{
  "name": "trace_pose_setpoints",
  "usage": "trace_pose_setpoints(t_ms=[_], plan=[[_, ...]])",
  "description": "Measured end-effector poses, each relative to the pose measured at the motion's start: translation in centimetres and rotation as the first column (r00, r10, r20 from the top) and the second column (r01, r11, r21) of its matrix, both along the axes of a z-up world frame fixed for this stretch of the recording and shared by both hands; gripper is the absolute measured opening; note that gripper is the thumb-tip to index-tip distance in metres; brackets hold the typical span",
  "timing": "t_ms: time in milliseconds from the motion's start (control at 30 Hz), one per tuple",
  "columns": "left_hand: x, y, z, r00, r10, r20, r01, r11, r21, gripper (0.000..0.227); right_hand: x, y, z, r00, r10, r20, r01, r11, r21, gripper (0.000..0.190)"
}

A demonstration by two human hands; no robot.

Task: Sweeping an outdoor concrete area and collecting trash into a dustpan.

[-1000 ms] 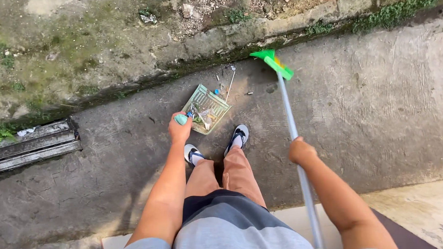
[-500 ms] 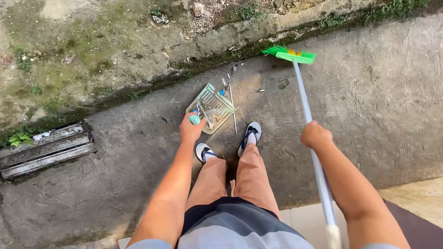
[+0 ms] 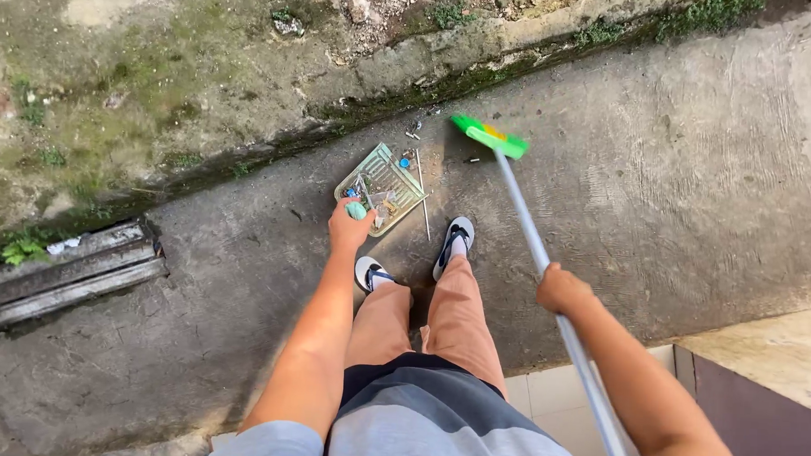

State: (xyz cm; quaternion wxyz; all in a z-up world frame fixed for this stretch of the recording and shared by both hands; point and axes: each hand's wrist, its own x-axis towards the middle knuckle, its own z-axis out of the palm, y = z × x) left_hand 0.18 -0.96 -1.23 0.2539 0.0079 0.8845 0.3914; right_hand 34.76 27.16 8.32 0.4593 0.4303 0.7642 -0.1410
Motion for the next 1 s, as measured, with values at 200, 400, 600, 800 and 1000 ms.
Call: trace_pose_setpoints(t_ms=[200, 400, 600, 800, 1000], plan=[[1.2, 0.1, 0.1, 0.995, 0.094, -0.016, -0.095, 0.995, -0.038, 0.057, 2.7, -5.5, 4.8, 0.989, 0.057, -0.134, -0.085, 0.973, -0.216, 0.046], [2.3, -0.3, -1.0, 0.977, 0.212, -0.031, -0.212, 0.977, -0.003, 0.057, -3.2, -1.9, 3.8, 0.972, 0.222, -0.082, -0.225, 0.974, -0.027, 0.033], [3.7, -0.7, -2.5, 0.941, 0.338, -0.024, -0.337, 0.941, 0.027, 0.058, -6.1, 1.0, 3.0, 0.922, 0.379, 0.078, -0.370, 0.923, -0.106, 0.035], [7.2, -1.0, -4.9, 0.861, 0.507, -0.028, -0.508, 0.861, -0.035, 0.055, -5.9, 4.5, 12.3, 0.877, 0.467, 0.116, -0.457, 0.883, -0.105, 0.032], [10.2, 0.9, -1.1, 0.790, 0.605, 0.099, -0.612, 0.783, 0.109, 0.048, -5.9, 5.7, 2.3, 0.841, 0.540, 0.038, -0.534, 0.839, -0.109, 0.042]])
